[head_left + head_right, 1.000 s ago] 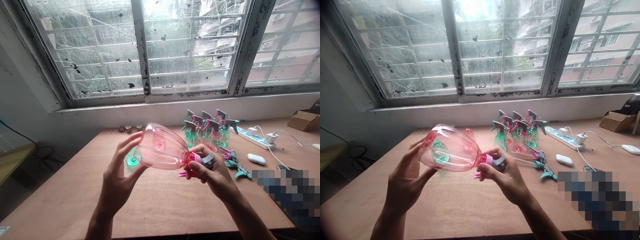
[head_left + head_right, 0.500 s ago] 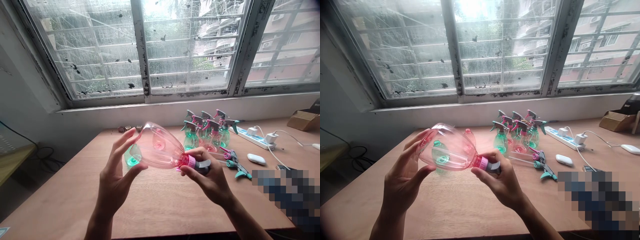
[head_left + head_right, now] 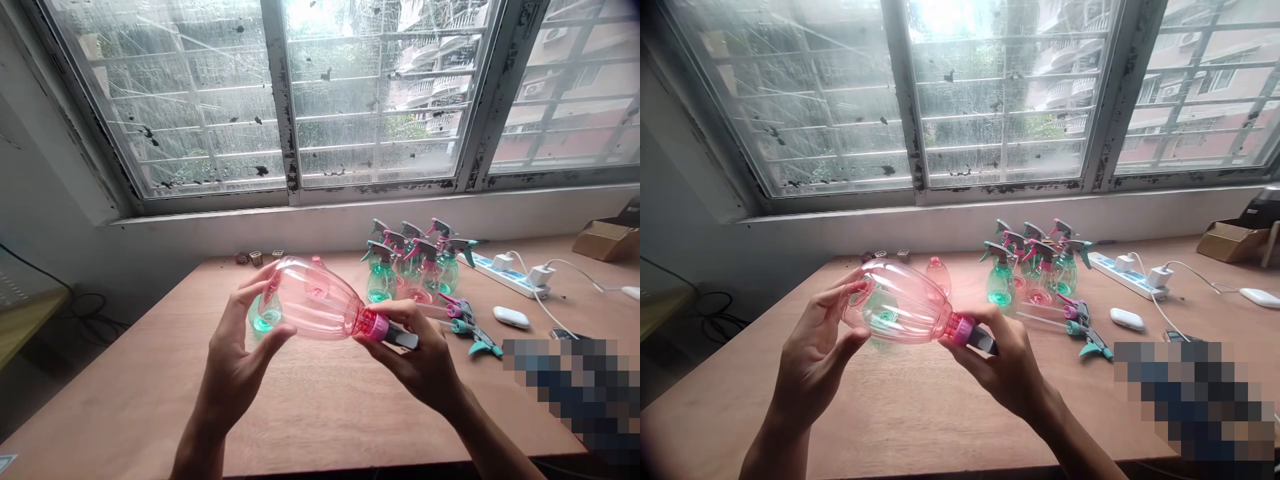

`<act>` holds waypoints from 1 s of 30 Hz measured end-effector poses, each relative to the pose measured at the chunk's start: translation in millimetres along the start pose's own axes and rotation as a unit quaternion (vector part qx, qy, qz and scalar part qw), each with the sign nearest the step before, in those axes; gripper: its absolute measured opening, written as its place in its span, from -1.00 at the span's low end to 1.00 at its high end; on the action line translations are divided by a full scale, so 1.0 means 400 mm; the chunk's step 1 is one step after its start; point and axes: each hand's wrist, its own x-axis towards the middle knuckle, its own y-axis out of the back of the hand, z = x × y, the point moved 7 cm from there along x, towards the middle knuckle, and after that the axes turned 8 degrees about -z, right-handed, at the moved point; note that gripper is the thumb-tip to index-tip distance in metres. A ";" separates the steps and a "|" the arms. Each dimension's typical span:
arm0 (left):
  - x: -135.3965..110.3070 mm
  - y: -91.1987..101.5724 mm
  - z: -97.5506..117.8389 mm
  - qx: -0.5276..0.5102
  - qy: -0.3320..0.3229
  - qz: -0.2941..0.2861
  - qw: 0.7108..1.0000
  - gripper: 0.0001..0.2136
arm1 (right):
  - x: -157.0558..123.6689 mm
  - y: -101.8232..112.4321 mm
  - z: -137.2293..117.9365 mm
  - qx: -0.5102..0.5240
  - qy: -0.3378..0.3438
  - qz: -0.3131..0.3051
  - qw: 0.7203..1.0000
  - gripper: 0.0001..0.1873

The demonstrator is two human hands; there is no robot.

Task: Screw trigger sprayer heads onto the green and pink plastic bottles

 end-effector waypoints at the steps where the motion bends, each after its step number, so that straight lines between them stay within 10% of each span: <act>1: 0.004 -0.003 0.007 0.001 -0.014 -0.005 1.000 -0.56 | 0.002 0.001 0.007 0.033 -0.024 0.003 0.999 -0.71; 8: 0.011 -0.011 0.039 0.035 -0.097 -0.024 0.994 -0.42 | 0.010 -0.005 0.049 0.251 -0.160 -0.019 0.955 -0.82; 17: 0.007 -0.018 -0.027 0.009 0.046 -0.022 0.999 -0.53 | -0.001 -0.002 0.003 -0.036 0.017 -0.015 0.999 -0.69; 30: 0.020 -0.016 0.026 -0.006 -0.094 -0.051 0.994 -0.40 | 0.007 0.002 0.070 0.253 -0.188 -0.041 0.948 -0.71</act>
